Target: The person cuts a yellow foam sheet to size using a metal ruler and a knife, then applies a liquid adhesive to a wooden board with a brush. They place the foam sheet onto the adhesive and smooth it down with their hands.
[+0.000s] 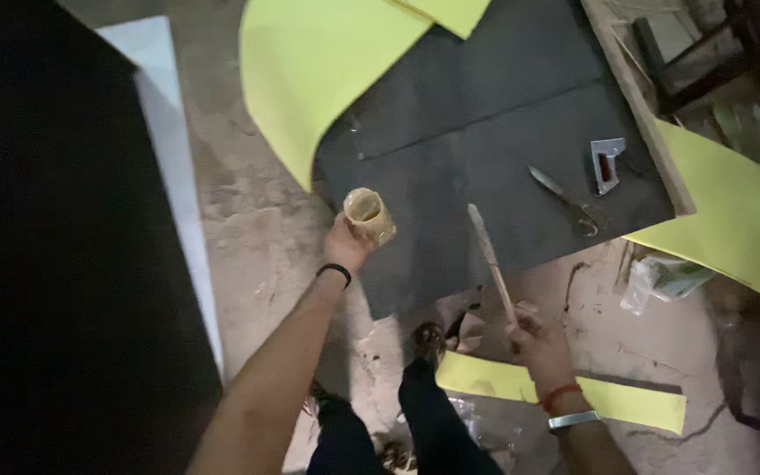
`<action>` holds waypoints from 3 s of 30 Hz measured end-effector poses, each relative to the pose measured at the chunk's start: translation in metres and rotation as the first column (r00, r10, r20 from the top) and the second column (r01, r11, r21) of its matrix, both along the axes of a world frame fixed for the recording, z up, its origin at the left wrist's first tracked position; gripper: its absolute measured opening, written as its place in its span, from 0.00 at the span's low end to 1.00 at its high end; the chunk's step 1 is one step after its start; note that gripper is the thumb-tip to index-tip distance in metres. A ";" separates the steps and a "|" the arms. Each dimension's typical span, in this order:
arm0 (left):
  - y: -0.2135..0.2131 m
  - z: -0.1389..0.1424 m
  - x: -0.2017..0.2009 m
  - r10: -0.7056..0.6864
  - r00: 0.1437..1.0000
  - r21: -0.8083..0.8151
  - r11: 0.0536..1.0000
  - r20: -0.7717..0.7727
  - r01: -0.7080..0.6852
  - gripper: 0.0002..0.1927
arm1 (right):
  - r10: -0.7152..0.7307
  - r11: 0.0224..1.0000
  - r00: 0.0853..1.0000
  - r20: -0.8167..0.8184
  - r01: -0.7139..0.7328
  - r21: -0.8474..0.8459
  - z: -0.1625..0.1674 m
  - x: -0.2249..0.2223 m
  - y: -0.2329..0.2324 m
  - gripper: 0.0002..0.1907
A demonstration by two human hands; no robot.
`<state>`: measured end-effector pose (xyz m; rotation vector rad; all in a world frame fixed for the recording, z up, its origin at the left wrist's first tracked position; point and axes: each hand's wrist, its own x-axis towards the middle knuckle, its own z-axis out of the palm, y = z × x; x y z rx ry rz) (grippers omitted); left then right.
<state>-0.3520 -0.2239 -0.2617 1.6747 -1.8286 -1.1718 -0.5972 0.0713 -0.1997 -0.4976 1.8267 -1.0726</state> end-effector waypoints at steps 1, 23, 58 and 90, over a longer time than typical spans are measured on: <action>-0.001 -0.016 -0.022 -0.004 0.999 0.021 1.000 0.050 0.003 0.34 | -0.009 1.000 1.000 0.020 0.009 -0.004 -0.001 -0.005 -0.007 0.15; -0.004 -0.173 -0.183 -0.047 0.999 0.299 0.954 0.019 0.039 0.29 | -0.250 0.948 0.804 0.539 0.090 0.306 -0.003 -0.073 -0.142 0.21; -0.354 -0.172 -0.029 -0.129 0.810 0.233 0.972 0.571 -0.010 0.51 | 0.473 0.781 0.861 -0.188 -0.312 0.540 -0.092 -0.025 -0.548 0.22; -0.230 -0.183 0.339 0.129 0.902 0.113 0.975 0.412 -0.191 0.12 | -0.344 0.786 0.592 0.729 0.606 -0.121 -0.203 -0.027 -0.693 0.29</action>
